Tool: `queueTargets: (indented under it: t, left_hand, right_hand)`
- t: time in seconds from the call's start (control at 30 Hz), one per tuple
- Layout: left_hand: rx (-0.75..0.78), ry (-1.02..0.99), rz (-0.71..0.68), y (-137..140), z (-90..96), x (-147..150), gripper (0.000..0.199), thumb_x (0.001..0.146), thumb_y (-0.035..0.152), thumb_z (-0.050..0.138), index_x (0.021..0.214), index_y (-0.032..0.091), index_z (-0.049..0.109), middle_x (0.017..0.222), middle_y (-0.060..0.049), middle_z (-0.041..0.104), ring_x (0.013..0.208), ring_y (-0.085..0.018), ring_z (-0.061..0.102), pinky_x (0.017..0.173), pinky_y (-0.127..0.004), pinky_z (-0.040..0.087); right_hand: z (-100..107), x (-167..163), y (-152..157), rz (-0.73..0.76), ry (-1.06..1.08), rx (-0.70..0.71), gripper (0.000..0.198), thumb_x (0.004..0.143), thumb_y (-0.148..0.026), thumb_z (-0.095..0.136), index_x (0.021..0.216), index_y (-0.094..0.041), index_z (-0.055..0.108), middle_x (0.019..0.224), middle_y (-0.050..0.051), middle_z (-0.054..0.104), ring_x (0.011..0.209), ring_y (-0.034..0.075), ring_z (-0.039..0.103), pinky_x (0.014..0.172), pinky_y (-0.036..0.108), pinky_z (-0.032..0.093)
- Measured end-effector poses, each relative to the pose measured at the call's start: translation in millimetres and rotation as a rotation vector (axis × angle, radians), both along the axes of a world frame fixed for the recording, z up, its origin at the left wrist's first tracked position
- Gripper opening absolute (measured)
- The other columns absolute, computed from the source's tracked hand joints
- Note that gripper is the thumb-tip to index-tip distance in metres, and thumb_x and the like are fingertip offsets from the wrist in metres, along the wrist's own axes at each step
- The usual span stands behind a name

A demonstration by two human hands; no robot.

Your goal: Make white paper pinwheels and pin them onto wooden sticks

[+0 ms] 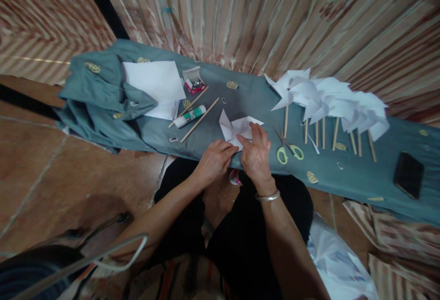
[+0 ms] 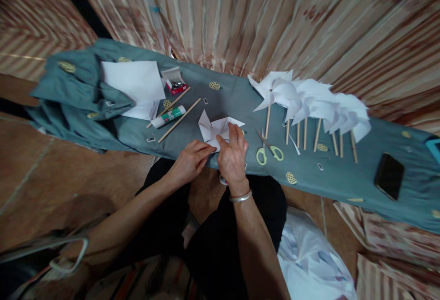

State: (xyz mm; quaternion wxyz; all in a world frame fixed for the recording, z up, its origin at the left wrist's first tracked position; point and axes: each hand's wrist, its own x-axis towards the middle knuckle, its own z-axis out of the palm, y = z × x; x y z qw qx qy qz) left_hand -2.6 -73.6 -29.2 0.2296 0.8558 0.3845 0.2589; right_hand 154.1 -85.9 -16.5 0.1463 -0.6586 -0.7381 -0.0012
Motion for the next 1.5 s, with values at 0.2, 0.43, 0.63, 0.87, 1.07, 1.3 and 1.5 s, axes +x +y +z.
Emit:
queueTargets:
  t: [0.2,0.43,0.63,0.87,1.07,1.3,1.5]
  left_hand:
    - [0.001,-0.036,0.021,-1,-2.8,0,0.029,0.093,0.013,0.045,0.116,0.015,0.064,0.107,-0.01,0.066,0.099,-0.023,0.057,0.089,-0.039,0.051]
    - [0.053,-0.094,0.034,-7,-3.9,-4,0.03,0.093,0.015,0.045,0.118,0.017,0.061,0.116,-0.012,0.061,0.106,-0.024,0.057,0.092,-0.041,0.05]
    - [0.196,-0.148,0.101,-34,-4.1,-15,0.038,0.092,0.015,0.046,0.129,0.018,0.052,0.126,-0.014,0.056,0.118,-0.027,0.052,0.096,-0.046,0.046]
    - [0.059,-0.111,0.039,-98,-28.4,-36,0.042,0.09,0.012,0.045,0.131,0.021,0.051,0.123,-0.013,0.058,0.114,-0.025,0.055,0.093,-0.043,0.05]
    - [-0.373,0.089,-0.105,-150,-59.0,-43,0.045,0.078,-0.001,0.047,0.116,0.016,0.063,0.124,-0.011,0.062,0.116,-0.021,0.059,0.101,-0.036,0.05]
    - [-0.24,-0.102,0.035,-128,-47.5,-41,0.04,0.084,0.007,0.046,0.116,0.023,0.065,0.115,-0.007,0.066,0.107,-0.019,0.064,0.096,-0.037,0.055]
    - [0.045,-0.271,0.199,-46,-4.1,-29,0.033,0.091,0.016,0.046,0.118,0.019,0.065,0.111,-0.01,0.065,0.105,-0.022,0.061,0.093,-0.042,0.053]
  right_hand:
    - [-5,-1,-2,0.013,-0.006,-0.026,0.044,0.087,-0.009,0.043,0.124,-0.019,0.065,0.152,0.016,0.037,0.145,0.034,0.021,0.104,0.051,0.034]
    - [-5,-4,-5,0.011,-0.01,-0.053,0.048,0.086,-0.008,0.042,0.131,-0.017,0.06,0.155,0.018,0.033,0.148,0.034,0.014,0.109,0.051,0.026]
    - [-6,-5,-6,0.035,-0.024,-0.067,0.049,0.088,-0.009,0.042,0.134,-0.015,0.057,0.155,0.02,0.033,0.149,0.034,0.012,0.11,0.05,0.024]
    - [-3,-8,-1,0.043,-0.059,-0.068,0.049,0.085,-0.005,0.042,0.129,-0.015,0.061,0.153,0.019,0.038,0.147,0.033,0.019,0.109,0.049,0.026]
    - [-3,-7,1,0.083,-0.086,-0.057,0.047,0.083,-0.007,0.046,0.126,-0.013,0.063,0.151,0.019,0.041,0.147,0.032,0.02,0.111,0.048,0.026]
    - [-4,-11,1,0.065,-0.09,-0.064,0.046,0.084,-0.006,0.046,0.126,-0.013,0.063,0.149,0.021,0.043,0.146,0.031,0.023,0.11,0.049,0.027]
    - [1,-16,-1,0.066,-0.1,-0.054,0.044,0.086,-0.007,0.044,0.127,-0.009,0.061,0.15,0.021,0.042,0.147,0.03,0.022,0.111,0.049,0.026]
